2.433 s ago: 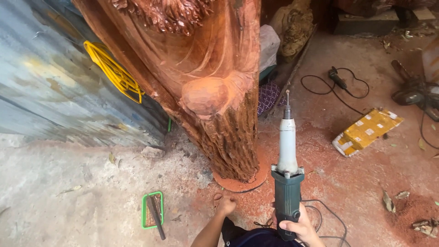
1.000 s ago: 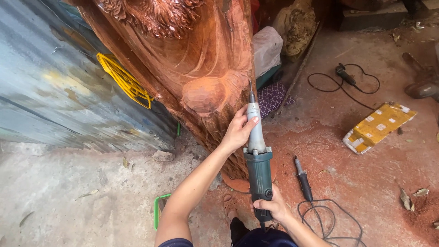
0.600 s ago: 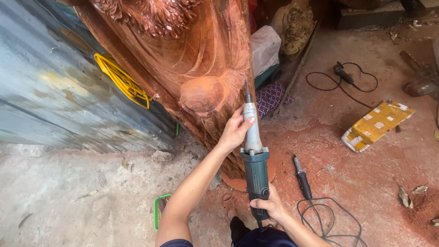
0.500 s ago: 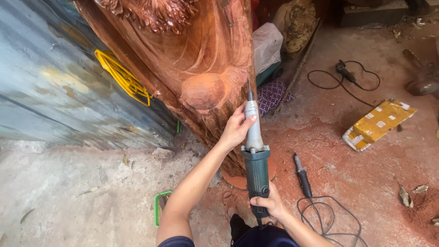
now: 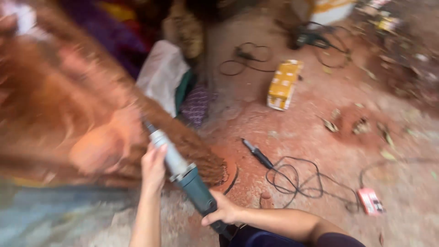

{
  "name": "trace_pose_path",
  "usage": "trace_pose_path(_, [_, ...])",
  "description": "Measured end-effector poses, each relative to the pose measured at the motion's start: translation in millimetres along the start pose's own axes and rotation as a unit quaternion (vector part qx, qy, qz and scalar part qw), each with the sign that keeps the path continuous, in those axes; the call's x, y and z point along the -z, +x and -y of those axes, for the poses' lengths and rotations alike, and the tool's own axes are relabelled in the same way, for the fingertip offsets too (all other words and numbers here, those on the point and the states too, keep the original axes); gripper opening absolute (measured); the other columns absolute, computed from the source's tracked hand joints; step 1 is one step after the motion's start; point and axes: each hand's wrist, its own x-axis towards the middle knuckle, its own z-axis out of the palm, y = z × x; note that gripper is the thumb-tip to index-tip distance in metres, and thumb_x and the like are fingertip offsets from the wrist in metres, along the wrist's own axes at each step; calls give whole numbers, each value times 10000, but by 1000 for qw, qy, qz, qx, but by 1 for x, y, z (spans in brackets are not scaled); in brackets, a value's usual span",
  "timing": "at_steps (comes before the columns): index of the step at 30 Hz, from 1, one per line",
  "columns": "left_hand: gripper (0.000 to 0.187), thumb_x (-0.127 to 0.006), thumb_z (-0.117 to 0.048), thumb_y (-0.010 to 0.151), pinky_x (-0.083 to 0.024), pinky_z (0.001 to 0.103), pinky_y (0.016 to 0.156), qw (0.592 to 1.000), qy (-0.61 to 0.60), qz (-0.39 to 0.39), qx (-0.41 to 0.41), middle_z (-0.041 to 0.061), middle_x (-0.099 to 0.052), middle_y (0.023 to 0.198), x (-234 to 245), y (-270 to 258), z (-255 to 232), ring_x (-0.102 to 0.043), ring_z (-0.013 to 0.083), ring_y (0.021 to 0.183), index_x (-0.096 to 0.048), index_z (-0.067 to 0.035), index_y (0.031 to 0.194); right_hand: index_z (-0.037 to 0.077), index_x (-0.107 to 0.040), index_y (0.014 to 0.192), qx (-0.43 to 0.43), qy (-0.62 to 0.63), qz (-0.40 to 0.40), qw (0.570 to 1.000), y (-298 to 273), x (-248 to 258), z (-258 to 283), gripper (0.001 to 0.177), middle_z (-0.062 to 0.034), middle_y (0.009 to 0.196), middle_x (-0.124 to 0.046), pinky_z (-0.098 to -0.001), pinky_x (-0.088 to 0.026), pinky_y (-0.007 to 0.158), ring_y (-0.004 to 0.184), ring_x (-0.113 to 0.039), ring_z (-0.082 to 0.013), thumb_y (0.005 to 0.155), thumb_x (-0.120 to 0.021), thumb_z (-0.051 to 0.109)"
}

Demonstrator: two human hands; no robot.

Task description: Using a power rotary tool to carve and refine details on a large wooden sculpture

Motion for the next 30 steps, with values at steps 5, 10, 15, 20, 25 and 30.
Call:
trace_pose_path(5, [283,-613,-163,1023,-529,260,873,996,-58,-18,62,59,-673,1113,14,0,14,-642,130,978,-664,30,1223,111,-544,1219,-39,28,-32,998,-6,-27,-10,715,60,961,-518,-165,-424,706,849,-496,-50,657,-894,380])
trace_pose_path(10, [431,-533,-194,1048,-484,298,947,995,-73,28,62,178,-632,1266,21,2,-3,-614,199,1032,-537,64,1394,94,-533,1386,23,-29,-52,998,2,-42,-14,846,78,1135,-557,-191,-417,902,1035,-510,-53,678,-821,456])
trace_pose_path(15, [555,-498,-185,1035,-446,322,1003,993,-76,79,52,197,-509,1501,23,-1,-29,-578,230,1128,-420,87,1513,123,-522,1456,24,39,-61,997,3,-70,-22,866,60,1251,-604,-238,-417,1013,1156,-554,-78,701,-813,431])
trace_pose_path(20, [449,-536,-175,1041,-488,308,1007,990,-75,99,70,152,-576,1423,31,4,-31,-607,197,1123,-505,113,1384,115,-575,1257,47,77,-98,991,11,-96,-37,625,64,1094,-626,-189,-460,904,993,-576,-48,709,-827,281])
trace_pose_path(25, [331,-552,-182,1074,-513,326,1094,988,-92,104,66,180,-631,1273,34,6,-31,-629,208,1159,-570,96,1252,139,-599,1175,15,28,-132,991,5,-110,-2,623,74,1005,-612,-187,-441,803,910,-558,-51,619,-825,306])
trace_pose_path(30, [245,-630,-186,1037,-582,280,866,990,-100,43,90,159,-724,1038,38,23,10,-699,166,888,-675,27,1150,141,-566,1109,-21,50,-141,988,6,-114,-20,632,70,904,-560,-196,-468,624,765,-520,-37,603,-875,360])
